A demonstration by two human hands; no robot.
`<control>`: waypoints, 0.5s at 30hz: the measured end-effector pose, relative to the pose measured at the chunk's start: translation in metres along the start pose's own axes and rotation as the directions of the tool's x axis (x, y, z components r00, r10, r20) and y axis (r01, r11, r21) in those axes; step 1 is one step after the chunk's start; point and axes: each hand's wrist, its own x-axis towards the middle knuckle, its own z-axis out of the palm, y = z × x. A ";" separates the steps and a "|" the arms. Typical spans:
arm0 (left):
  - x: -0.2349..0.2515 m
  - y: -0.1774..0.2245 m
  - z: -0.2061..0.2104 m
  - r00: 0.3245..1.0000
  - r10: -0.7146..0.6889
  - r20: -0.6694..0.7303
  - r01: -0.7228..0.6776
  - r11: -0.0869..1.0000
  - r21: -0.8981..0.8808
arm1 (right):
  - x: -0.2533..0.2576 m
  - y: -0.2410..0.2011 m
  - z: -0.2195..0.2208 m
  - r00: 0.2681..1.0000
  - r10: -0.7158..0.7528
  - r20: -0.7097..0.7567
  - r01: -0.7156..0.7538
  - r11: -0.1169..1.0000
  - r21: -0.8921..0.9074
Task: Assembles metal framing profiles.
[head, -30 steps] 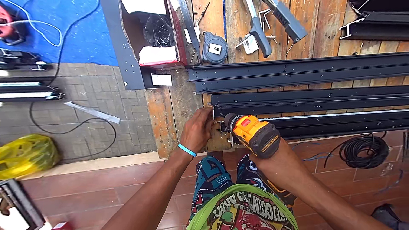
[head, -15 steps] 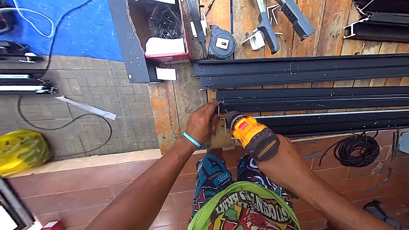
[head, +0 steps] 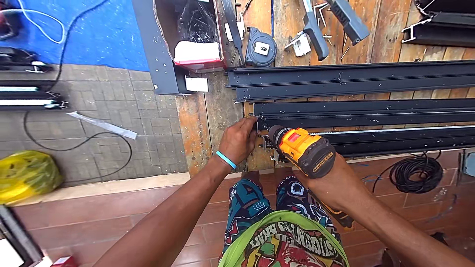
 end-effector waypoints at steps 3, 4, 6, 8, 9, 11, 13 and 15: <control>0.000 0.001 -0.001 1.000 -0.008 0.002 0.008 1.000 0.004 | -0.001 0.001 0.002 1.000 -0.028 -0.013 0.028 1.000 -0.012; 0.000 0.001 -0.001 1.000 -0.008 0.002 0.008 1.000 0.003 | -0.001 0.001 0.002 1.000 -0.028 -0.011 0.028 1.000 -0.011; 0.000 0.001 0.000 1.000 -0.008 -0.005 0.008 1.000 0.000 | -0.002 0.002 0.003 0.999 -0.032 -0.006 0.031 0.999 -0.022; -0.001 0.001 0.000 1.000 -0.012 -0.004 0.012 1.000 -0.004 | -0.002 0.002 0.003 0.999 -0.037 -0.002 0.037 0.999 -0.033; -0.001 0.001 0.000 1.000 -0.011 -0.008 0.011 1.000 -0.006 | -0.002 0.002 0.003 0.999 -0.039 -0.003 0.039 0.999 -0.037; -0.001 0.001 0.000 1.000 -0.005 -0.015 0.005 1.000 -0.017 | -0.001 0.004 0.003 1.000 -0.031 -0.001 0.031 0.999 -0.038; -0.001 0.000 0.000 1.000 0.001 -0.016 -0.002 1.000 -0.022 | 0.001 0.006 0.002 1.000 -0.030 0.006 0.030 0.999 -0.039; -0.001 0.000 -0.001 1.000 0.007 -0.009 -0.008 1.000 -0.018 | 0.002 0.007 0.002 0.999 -0.041 0.001 0.041 0.999 -0.032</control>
